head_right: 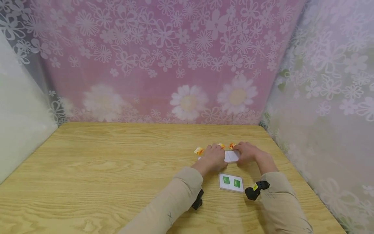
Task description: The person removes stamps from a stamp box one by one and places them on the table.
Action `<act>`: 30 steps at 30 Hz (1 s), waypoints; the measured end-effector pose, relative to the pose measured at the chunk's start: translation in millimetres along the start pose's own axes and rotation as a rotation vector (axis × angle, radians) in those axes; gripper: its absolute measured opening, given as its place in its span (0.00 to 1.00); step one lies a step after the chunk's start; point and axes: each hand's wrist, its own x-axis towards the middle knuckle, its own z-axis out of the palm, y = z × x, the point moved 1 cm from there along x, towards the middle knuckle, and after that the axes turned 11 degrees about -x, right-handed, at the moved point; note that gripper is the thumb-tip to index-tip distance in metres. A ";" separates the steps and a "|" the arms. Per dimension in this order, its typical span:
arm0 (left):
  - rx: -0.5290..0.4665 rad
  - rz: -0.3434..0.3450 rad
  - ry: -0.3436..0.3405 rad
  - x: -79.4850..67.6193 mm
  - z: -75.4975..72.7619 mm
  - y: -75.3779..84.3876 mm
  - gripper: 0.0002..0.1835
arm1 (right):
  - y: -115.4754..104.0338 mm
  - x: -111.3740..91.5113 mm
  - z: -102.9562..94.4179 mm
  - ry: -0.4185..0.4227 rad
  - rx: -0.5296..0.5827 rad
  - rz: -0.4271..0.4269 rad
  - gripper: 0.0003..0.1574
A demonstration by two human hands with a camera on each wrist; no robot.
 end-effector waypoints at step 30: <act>0.210 0.110 0.185 -21.7 -28.2 -33.0 0.23 | -20.9 -32.9 -4.1 0.464 -0.235 -0.094 0.29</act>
